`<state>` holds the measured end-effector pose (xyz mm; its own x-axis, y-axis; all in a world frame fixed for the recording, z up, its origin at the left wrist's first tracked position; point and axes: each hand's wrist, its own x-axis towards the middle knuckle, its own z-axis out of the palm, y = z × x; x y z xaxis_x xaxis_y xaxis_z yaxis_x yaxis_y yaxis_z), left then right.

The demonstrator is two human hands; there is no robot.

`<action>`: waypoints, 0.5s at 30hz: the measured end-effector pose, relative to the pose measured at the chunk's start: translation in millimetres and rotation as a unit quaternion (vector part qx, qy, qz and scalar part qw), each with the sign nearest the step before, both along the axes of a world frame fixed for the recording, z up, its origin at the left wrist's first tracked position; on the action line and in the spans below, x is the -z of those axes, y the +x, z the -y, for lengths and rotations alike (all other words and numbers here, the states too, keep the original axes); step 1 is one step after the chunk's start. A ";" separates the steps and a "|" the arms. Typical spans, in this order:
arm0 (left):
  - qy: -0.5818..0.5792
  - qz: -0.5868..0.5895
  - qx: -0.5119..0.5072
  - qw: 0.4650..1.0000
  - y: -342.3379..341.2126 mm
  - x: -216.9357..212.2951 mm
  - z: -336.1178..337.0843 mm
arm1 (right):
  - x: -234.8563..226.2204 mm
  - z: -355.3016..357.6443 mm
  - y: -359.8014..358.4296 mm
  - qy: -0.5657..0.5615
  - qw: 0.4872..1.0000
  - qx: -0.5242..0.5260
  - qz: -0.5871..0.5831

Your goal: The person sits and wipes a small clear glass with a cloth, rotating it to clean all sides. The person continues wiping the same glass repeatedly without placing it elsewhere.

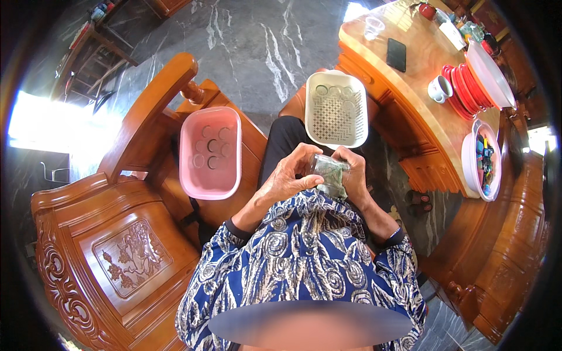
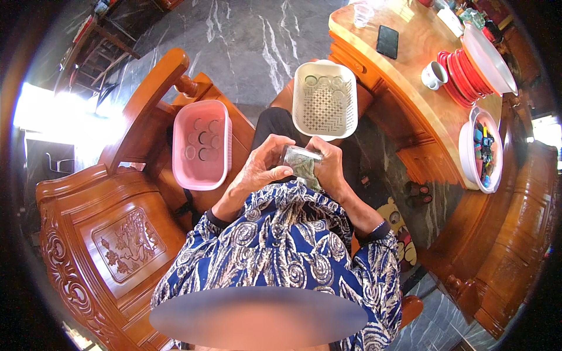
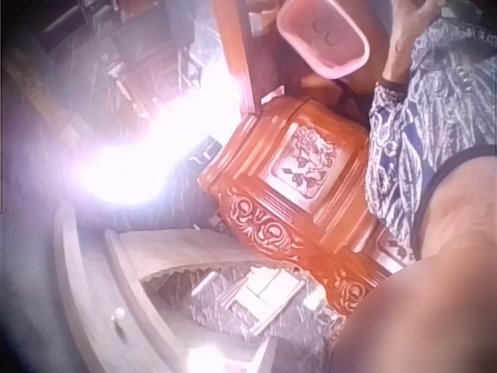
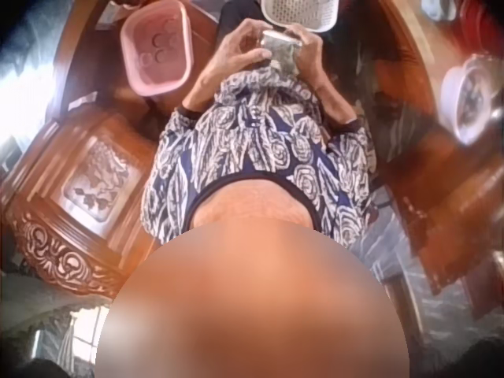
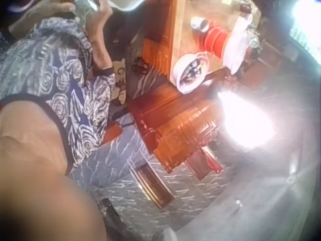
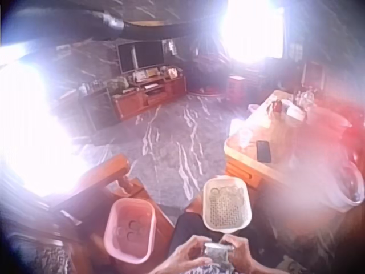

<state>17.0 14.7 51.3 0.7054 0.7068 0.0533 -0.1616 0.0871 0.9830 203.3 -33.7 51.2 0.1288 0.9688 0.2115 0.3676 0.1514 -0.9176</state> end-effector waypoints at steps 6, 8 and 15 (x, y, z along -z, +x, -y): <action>0.271 -0.060 -0.049 0.959 3.0 -11.7 -1.3 | 20.3 0.5 3.4 -0.176 0.918 -0.134 -0.330; 0.274 -0.092 -0.030 0.957 1.5 -13.7 -1.2 | 20.9 3.4 2.0 -0.216 0.907 -0.152 -0.328; 0.084 -0.073 -0.060 0.992 -2.9 -0.2 -1.3 | 17.7 6.8 7.4 -0.185 0.918 -0.090 -0.339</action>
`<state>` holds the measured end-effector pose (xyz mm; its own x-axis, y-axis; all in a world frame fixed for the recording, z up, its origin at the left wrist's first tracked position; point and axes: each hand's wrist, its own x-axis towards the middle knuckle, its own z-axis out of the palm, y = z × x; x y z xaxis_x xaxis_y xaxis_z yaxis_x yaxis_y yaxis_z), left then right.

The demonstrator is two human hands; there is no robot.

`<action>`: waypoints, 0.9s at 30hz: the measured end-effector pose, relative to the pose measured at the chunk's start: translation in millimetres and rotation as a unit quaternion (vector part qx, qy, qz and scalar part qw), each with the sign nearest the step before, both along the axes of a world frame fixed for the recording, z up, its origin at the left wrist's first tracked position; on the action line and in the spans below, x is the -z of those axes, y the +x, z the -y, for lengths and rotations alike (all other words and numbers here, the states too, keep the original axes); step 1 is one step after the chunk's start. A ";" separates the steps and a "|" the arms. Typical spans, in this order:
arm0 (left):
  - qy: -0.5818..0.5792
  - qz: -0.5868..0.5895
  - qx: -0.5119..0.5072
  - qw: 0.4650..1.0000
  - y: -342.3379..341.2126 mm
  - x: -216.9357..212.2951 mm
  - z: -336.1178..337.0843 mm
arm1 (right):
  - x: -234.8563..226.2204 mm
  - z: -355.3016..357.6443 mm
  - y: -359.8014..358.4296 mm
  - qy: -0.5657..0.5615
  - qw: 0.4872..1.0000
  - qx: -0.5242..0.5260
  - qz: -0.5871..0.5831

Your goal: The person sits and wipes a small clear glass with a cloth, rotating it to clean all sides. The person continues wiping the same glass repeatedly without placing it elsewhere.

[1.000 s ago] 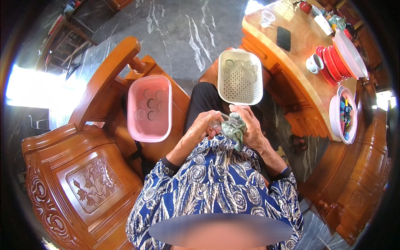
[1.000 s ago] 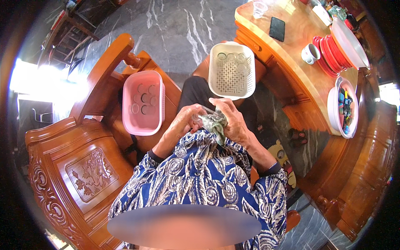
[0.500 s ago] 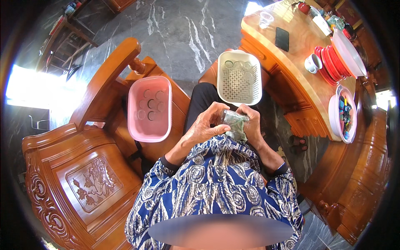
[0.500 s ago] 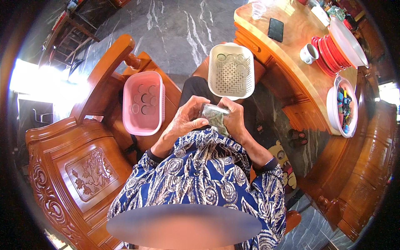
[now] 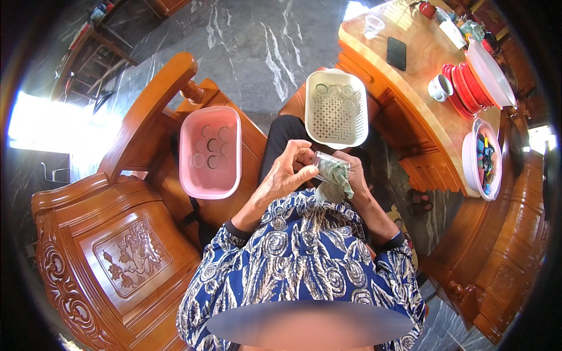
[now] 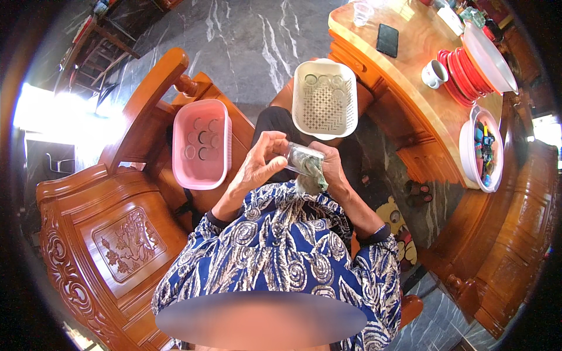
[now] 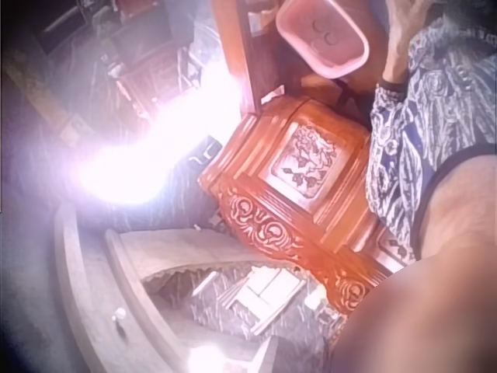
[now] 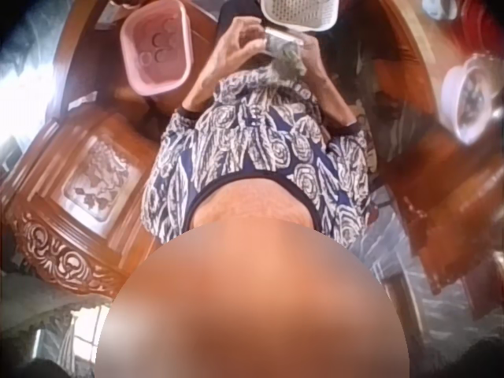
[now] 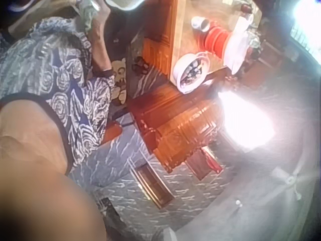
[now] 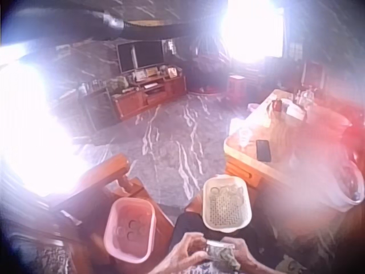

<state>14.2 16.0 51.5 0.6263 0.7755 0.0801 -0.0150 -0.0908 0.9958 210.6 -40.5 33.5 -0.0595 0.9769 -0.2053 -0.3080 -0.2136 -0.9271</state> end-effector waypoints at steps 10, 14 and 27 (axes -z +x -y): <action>-0.151 -0.005 0.054 0.987 1.5 1.2 6.2 | -15.1 0.9 -2.4 0.376 0.778 0.070 0.499; -0.141 0.071 0.048 0.986 2.8 -0.8 10.6 | -12.7 1.1 -7.2 0.323 0.824 0.085 0.458; 0.096 0.061 0.021 0.993 2.3 -11.9 -1.6 | -4.2 2.0 -7.6 0.021 0.992 -0.103 -0.071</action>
